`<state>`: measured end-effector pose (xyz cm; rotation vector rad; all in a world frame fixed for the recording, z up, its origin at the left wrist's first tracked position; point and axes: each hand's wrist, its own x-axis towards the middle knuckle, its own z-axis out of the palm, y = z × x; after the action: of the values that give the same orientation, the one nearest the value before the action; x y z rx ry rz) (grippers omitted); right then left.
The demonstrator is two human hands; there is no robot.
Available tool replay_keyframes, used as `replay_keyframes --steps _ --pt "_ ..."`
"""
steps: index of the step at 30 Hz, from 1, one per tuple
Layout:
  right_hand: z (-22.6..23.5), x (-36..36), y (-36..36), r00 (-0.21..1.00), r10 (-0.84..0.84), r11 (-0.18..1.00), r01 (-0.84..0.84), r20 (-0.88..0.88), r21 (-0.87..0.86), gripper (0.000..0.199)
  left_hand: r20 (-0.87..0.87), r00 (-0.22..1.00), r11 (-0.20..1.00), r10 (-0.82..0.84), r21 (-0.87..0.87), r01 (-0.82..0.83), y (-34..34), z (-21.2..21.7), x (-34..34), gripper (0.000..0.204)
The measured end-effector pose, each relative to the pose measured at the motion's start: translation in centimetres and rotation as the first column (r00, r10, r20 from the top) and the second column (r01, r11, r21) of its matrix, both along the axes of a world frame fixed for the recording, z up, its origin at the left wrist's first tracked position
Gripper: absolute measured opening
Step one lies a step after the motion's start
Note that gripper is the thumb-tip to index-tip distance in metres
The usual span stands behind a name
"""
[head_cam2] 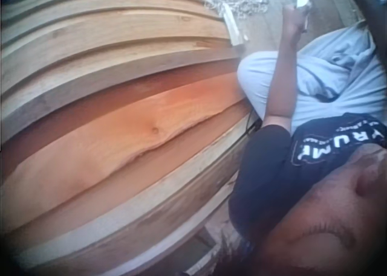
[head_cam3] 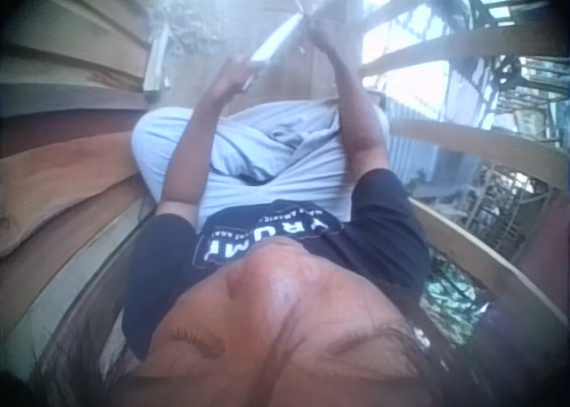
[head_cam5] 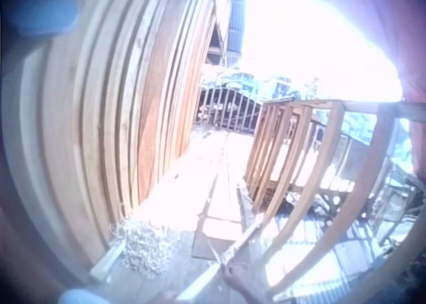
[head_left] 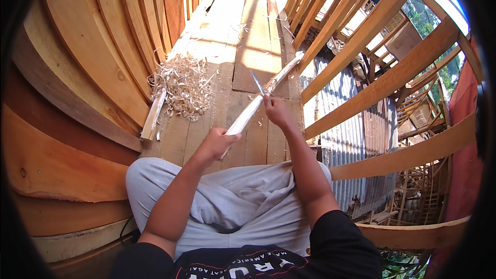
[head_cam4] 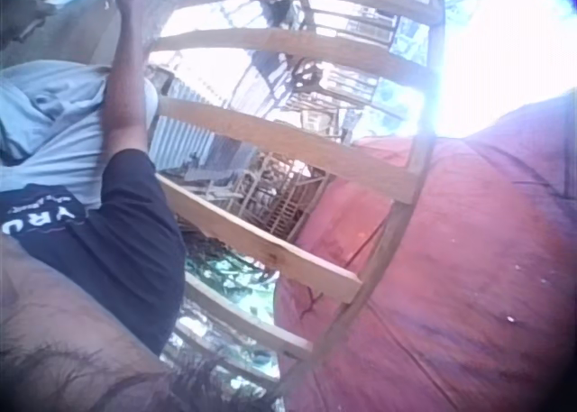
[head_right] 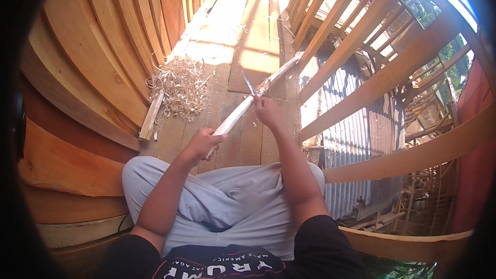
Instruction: The person sits cross-legged and uses a knife to shave thin layers off a long piece of wood, creating wood shavings. The person repeatedly adjusts the wood and continues shaving along its length.
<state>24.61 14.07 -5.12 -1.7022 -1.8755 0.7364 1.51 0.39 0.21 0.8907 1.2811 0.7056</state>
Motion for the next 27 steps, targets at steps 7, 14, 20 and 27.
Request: replay_keyframes --steps 7,14,20,27 --pt "0.6 0.7 0.5 0.992 -0.036 0.987 0.017 0.12 0.16 0.057 -0.034 0.999 0.999 -0.033 0.004 0.034 0.1 0.4 -0.1 0.031" --pt "1.4 -0.2 0.0 0.981 -0.012 1.0 0.007 0.193 0.025 0.062 -0.06 0.997 0.999 -0.04 -0.016 0.039 -0.1 -0.4 -0.4 0.032" --pt "-0.8 0.7 1.4 0.967 -0.118 0.931 0.029 -0.225 -0.364 0.061 -0.014 0.996 0.993 -0.083 -0.082 0.082 0.1 -0.4 -0.3 0.031" --pt "2.4 1.2 1.3 0.635 -0.464 0.552 -0.338 -0.618 -0.762 0.053 0.002 0.998 0.993 -0.061 -0.099 0.061 -0.2 0.1 -0.3 0.03"
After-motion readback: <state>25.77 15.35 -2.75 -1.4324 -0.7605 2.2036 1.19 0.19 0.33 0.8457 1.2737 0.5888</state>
